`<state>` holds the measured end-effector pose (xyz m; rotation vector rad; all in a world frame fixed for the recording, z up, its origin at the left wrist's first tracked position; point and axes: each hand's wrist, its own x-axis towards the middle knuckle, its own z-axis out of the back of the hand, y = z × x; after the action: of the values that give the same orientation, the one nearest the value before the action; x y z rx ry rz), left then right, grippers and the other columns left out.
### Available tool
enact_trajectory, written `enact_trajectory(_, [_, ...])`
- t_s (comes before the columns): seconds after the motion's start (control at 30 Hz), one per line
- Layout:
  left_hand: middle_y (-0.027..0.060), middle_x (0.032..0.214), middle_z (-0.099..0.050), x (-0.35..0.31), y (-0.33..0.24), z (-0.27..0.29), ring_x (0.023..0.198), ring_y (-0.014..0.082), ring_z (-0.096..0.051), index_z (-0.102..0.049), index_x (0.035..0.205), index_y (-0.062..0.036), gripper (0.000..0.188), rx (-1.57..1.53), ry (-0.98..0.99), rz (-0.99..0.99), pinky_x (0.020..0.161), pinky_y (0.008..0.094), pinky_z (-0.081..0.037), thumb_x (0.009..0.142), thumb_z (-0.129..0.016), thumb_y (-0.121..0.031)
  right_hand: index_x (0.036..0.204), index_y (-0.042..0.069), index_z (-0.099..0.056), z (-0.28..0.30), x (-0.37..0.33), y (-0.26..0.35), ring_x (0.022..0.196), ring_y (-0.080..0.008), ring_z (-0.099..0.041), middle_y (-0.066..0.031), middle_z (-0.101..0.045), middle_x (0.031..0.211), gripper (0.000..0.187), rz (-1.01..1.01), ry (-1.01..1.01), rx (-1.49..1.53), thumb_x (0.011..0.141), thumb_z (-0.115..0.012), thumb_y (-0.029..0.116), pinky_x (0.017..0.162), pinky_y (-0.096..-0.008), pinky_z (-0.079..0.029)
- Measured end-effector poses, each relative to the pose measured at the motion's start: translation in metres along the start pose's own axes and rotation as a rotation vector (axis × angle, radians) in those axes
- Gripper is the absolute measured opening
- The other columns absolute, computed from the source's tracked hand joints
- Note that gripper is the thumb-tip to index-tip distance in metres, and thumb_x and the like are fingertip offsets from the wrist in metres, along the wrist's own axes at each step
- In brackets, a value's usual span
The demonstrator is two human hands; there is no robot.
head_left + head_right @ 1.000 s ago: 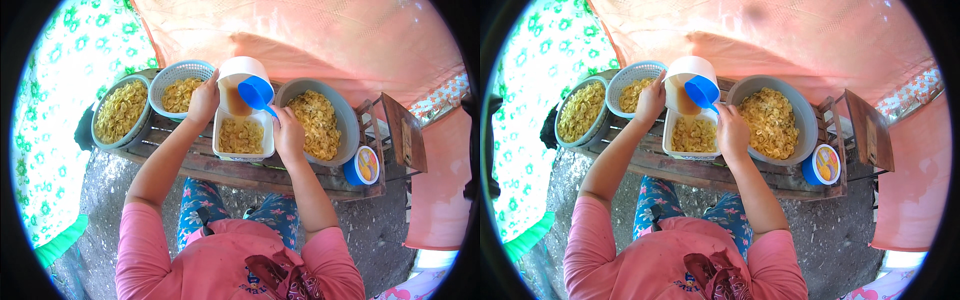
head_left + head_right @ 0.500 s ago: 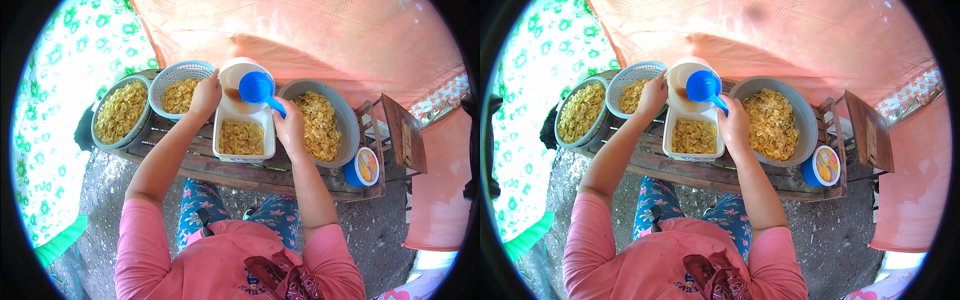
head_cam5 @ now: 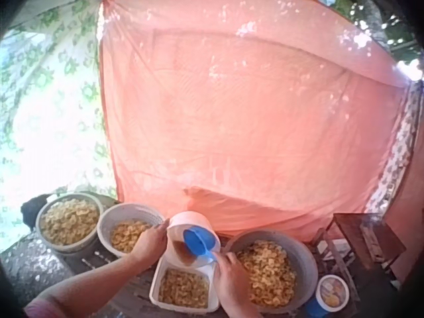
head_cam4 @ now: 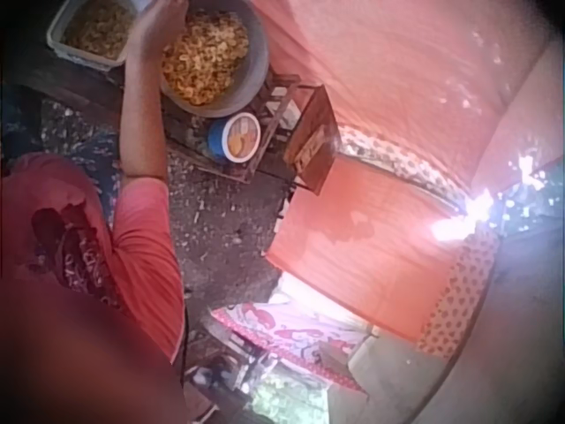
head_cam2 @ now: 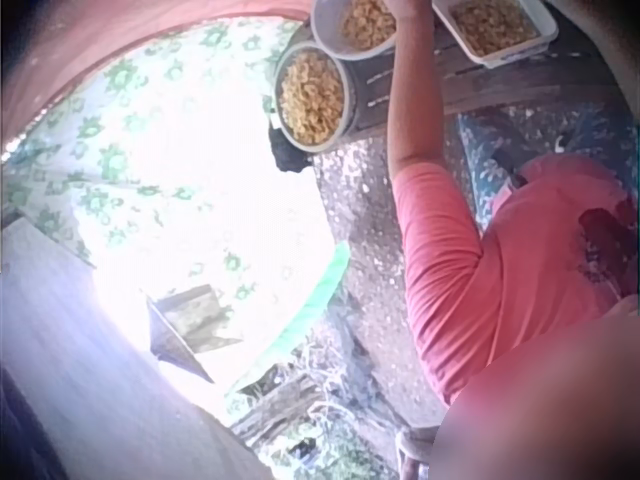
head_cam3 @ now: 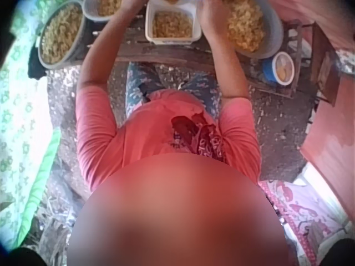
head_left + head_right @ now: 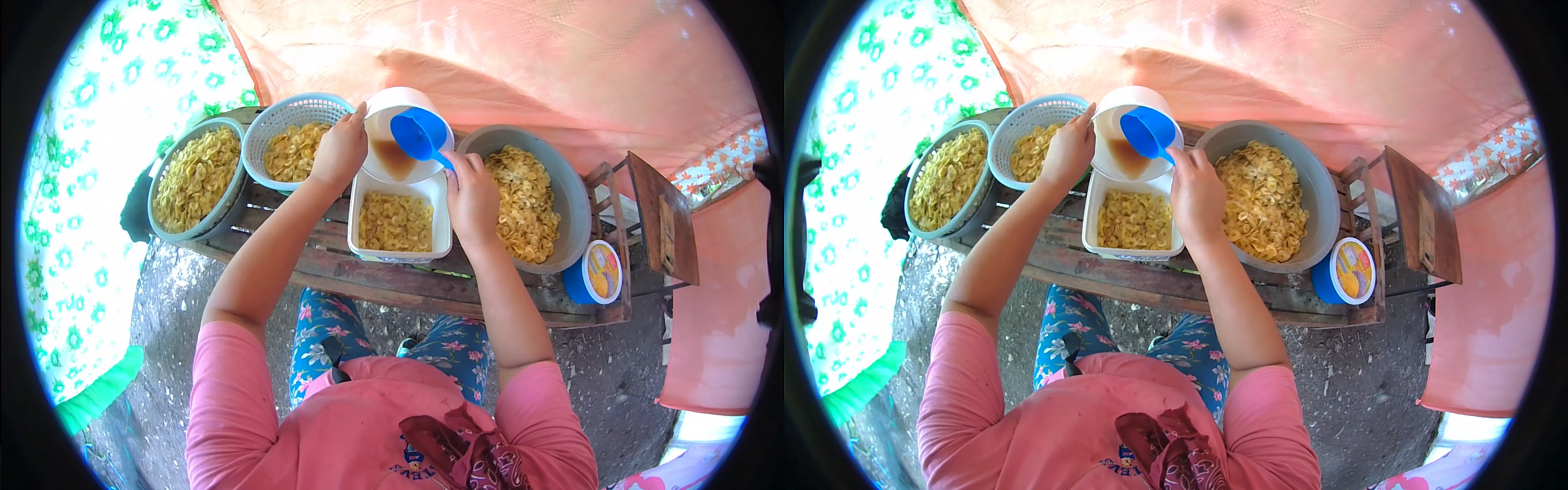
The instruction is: The person scoops yellow snack chips from a large bowl into a white rectangular container using a blue scoop, then levels the contents and closes the container with a lid. The person repeats this process multiple times, transferring chips from the large bowl to the container and occasionally adjusting the scoop or container.
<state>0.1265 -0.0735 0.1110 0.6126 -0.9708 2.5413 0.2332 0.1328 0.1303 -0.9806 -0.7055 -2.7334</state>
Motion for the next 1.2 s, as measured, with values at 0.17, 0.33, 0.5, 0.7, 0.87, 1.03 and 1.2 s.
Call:
enact_trajectory(0.17, [0.0229, 0.105, -0.061, -0.006, 0.000, 0.003, 0.080, 0.0422, -0.063, -0.048, 0.129, -0.0021, 0.040, 0.020, -0.049, -0.087, 0.070, 0.0502, -0.052, 0.089, -0.045, -0.007, 0.106, 0.012, -0.065, 0.001, -0.007, 0.002, 0.079, -0.0318, -0.062, -0.0092, -0.060, 0.091, 0.025, 0.032, -0.025, 0.011, 0.084, -0.062, 0.003, 0.065, -0.0400, -0.049])
enact_trajectory(0.33, [0.0239, 0.103, -0.062, -0.007, -0.001, 0.004, 0.078, 0.0422, -0.063, -0.048, 0.129, -0.0019, 0.040, 0.019, -0.087, -0.124, 0.066, 0.0493, -0.053, 0.089, -0.045, -0.006, 0.106, 0.011, -0.065, 0.003, -0.011, 0.006, 0.078, -0.0311, -0.062, -0.0089, -0.059, 0.089, 0.024, 0.001, -0.047, 0.033, 0.084, -0.063, 0.004, 0.065, -0.0389, -0.049])
enact_trajectory(0.5, [0.0278, 0.098, -0.063, 0.002, 0.003, 0.002, 0.083, 0.0433, -0.063, -0.056, 0.120, 0.0017, 0.035, 0.010, -0.034, 0.019, 0.075, 0.0495, -0.052, 0.087, -0.046, -0.008, 0.109, 0.007, -0.064, -0.001, -0.010, 0.001, 0.083, -0.0289, -0.063, -0.0115, -0.062, 0.094, 0.025, -0.209, 0.022, 0.197, 0.084, -0.064, 0.005, 0.072, -0.0358, -0.049])
enact_trajectory(0.7, [0.0313, 0.096, -0.063, 0.034, 0.021, -0.018, 0.089, 0.0456, -0.062, -0.058, 0.107, 0.0076, 0.034, -0.166, 0.196, 0.309, 0.083, 0.0511, -0.048, 0.081, -0.050, -0.012, 0.115, 0.003, -0.062, -0.025, 0.007, -0.022, 0.096, -0.0290, -0.063, -0.0167, -0.061, 0.102, 0.031, -0.307, 0.064, 0.321, 0.085, -0.065, 0.007, 0.084, -0.0352, -0.048])
enact_trajectory(0.87, [0.0290, 0.087, -0.066, 0.056, 0.022, -0.057, 0.075, 0.0376, -0.069, -0.057, 0.105, 0.0096, 0.031, -0.240, 0.153, 0.415, 0.067, 0.0431, -0.056, 0.079, -0.052, -0.006, 0.124, 0.003, -0.053, -0.041, 0.021, -0.029, 0.104, -0.0330, -0.058, -0.0184, -0.055, 0.111, 0.039, -0.319, 0.106, 0.246, 0.087, -0.062, 0.007, 0.087, -0.0384, -0.047])
enact_trajectory(1.03, [0.0275, 0.085, -0.068, 0.073, 0.023, -0.096, 0.058, 0.0296, -0.069, -0.061, 0.098, 0.0103, 0.023, -0.425, 0.369, 0.719, 0.049, 0.0350, -0.059, 0.081, -0.053, -0.002, 0.128, 0.003, -0.049, -0.015, -0.022, -0.015, 0.105, -0.0312, -0.058, -0.0169, -0.055, 0.110, 0.043, -0.115, 0.021, 0.155, 0.088, -0.061, 0.006, 0.087, -0.0372, -0.047])
enact_trajectory(1.2, [0.0212, 0.080, -0.069, 0.071, 0.035, -0.142, 0.065, 0.0231, -0.071, -0.064, 0.083, 0.0077, 0.016, -0.433, 0.408, 0.852, 0.046, 0.0307, -0.058, 0.086, -0.053, -0.004, 0.131, -0.005, -0.045, -0.017, -0.097, 0.008, 0.116, -0.0418, -0.049, -0.0294, -0.047, 0.126, 0.045, -0.239, 0.366, -0.049, 0.090, -0.055, 0.010, 0.095, -0.0446, -0.045])
